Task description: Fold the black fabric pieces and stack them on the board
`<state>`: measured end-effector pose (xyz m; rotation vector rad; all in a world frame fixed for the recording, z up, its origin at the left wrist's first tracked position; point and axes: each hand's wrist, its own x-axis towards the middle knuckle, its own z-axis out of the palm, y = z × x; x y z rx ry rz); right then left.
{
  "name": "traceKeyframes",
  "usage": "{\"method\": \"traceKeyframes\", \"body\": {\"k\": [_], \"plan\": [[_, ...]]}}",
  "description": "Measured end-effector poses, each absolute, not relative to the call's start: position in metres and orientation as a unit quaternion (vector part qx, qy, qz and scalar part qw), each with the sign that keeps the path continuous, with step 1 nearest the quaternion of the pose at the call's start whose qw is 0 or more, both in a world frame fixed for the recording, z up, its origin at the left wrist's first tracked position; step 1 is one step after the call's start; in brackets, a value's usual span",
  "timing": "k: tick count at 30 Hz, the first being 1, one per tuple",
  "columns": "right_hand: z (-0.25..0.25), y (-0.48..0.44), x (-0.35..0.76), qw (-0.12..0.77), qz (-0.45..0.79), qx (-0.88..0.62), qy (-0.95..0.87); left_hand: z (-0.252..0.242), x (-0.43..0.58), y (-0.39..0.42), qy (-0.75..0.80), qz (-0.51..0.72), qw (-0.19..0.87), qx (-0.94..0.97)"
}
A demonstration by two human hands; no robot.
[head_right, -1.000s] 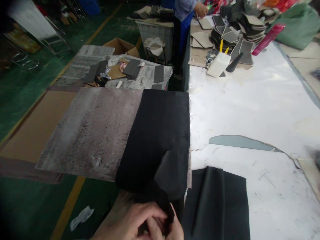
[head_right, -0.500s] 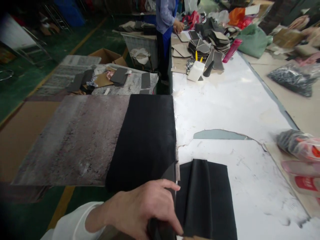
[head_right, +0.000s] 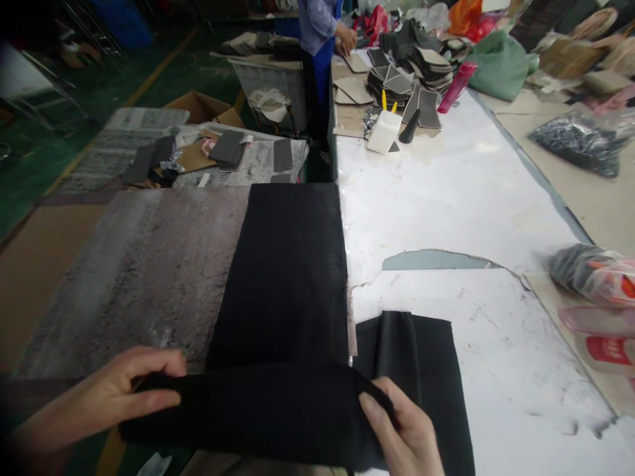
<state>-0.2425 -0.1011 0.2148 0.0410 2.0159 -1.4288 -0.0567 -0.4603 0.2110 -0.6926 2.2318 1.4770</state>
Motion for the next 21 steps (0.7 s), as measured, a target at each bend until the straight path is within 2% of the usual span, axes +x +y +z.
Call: {"method": "traceKeyframes", "body": {"k": [3,6,9,14,21], "plan": [[0.166,-0.137,-0.259,0.365,-0.581,0.001,0.727,0.178,-0.073,-0.473,0.755,0.551,0.147,-0.324],[0.113,-0.164,-0.273,0.326,-0.593,-0.022,0.735,0.138,-0.097,-0.482,0.719,0.576,0.092,-0.379],[0.077,-0.176,-0.282,0.269,-0.547,-0.031,0.792,0.106,-0.108,-0.488,0.698,0.591,0.035,-0.402],[0.065,-0.176,-0.286,0.162,-0.413,-0.062,0.894,0.086,-0.106,-0.492,0.657,0.616,0.007,-0.435],[0.069,-0.18,-0.289,0.147,-0.334,-0.09,0.927,0.087,-0.101,-0.486,0.616,0.646,0.043,-0.449]]}}
